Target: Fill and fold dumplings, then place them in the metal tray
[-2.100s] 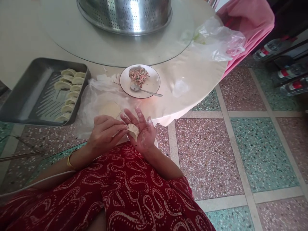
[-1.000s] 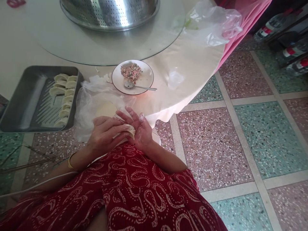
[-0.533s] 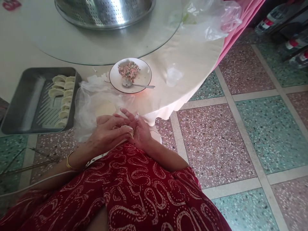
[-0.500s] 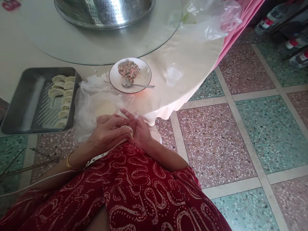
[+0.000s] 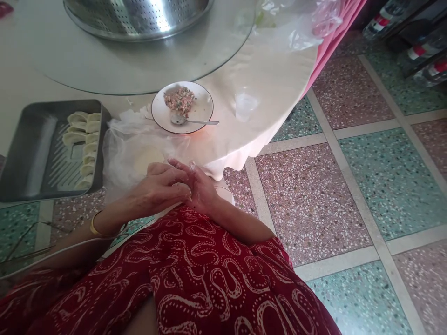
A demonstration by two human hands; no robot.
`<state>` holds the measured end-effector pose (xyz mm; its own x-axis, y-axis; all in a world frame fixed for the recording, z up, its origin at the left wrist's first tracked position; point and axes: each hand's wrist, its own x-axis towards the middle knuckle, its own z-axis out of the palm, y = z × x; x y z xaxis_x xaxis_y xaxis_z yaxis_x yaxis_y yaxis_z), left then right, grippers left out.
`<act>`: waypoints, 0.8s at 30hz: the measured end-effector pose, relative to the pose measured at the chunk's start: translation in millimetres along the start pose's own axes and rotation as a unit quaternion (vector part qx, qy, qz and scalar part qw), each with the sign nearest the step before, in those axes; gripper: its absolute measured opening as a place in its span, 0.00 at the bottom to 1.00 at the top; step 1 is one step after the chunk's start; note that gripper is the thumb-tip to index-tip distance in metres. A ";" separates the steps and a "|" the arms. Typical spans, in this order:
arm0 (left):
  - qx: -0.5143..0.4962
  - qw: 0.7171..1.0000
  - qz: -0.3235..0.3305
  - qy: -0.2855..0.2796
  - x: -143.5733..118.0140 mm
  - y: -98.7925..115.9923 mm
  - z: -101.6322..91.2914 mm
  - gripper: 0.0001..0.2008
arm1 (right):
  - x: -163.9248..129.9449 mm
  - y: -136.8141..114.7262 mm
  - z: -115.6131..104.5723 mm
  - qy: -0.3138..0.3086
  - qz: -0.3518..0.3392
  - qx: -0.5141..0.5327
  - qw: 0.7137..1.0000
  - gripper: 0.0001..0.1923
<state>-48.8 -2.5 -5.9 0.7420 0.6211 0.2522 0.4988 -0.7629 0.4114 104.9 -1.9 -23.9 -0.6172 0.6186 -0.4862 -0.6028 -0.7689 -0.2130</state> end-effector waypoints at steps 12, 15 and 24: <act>-0.034 0.998 0.031 -0.038 7.2 -2.1 2.9 0.14 | -0.4 3.1 0.4 0.024 -0.027 -0.040 0.999 0.24; -0.025 0.997 0.057 -0.034 8.5 -0.2 1.4 0.10 | -1.5 1.8 2.2 0.037 -0.026 -0.037 0.998 0.24; -0.017 0.999 0.048 -0.013 4.4 0.6 0.3 0.10 | -3.7 -2.6 2.4 0.017 -0.016 -0.028 0.999 0.25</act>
<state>-45.2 -0.2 -4.8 0.7972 0.5399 0.2701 0.4095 -0.8124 0.4152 107.5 -1.9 -19.4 -0.5803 0.6382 -0.5059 -0.5918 -0.7572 -0.2764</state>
